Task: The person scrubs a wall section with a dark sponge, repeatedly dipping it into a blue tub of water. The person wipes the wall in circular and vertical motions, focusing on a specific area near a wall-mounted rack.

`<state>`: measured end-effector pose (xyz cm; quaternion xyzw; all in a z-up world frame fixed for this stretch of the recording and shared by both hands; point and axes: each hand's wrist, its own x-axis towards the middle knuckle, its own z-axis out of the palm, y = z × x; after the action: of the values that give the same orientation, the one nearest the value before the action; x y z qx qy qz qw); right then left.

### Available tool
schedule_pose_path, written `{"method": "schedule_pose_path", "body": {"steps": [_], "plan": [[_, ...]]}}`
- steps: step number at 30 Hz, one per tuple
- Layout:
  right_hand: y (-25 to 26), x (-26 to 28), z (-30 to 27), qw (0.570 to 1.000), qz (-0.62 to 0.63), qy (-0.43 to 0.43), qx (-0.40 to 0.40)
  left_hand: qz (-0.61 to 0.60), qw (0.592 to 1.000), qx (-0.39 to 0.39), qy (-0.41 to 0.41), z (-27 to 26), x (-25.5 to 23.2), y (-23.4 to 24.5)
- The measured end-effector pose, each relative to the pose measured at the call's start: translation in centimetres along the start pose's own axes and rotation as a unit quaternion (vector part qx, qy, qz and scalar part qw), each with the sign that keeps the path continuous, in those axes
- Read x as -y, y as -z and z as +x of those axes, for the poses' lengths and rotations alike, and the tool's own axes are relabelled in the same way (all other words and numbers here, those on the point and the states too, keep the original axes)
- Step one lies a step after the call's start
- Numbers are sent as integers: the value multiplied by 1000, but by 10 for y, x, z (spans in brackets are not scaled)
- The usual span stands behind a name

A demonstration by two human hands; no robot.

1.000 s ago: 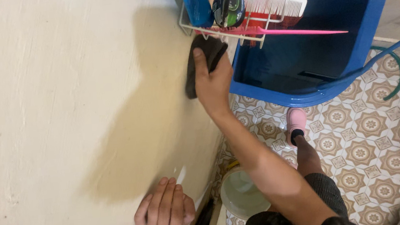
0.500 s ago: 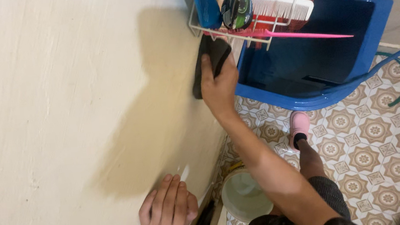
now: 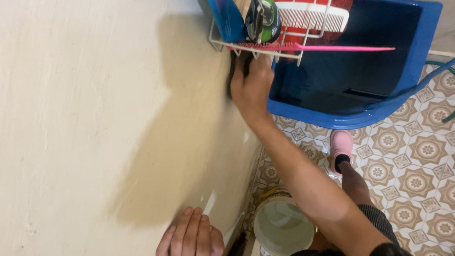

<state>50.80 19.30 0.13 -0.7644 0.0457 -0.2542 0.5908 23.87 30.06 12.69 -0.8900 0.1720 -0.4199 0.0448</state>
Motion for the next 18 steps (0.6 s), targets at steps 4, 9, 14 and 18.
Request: {"method": "schedule_pose_path", "body": {"steps": [4,9,14,18], "plan": [[21,21,-11,999,-8,38,28,2,995,89,43,-2,-7,15],[39,28,-45,994,30,76,69,-7,999,45,23,2,-3,8],[6,-18,-3,997,-58,34,29,-2,998,50,27,-1,-3,8],[16,-25,-32,996,-48,38,69,-1,997,68,27,-5,-3,10]]}}
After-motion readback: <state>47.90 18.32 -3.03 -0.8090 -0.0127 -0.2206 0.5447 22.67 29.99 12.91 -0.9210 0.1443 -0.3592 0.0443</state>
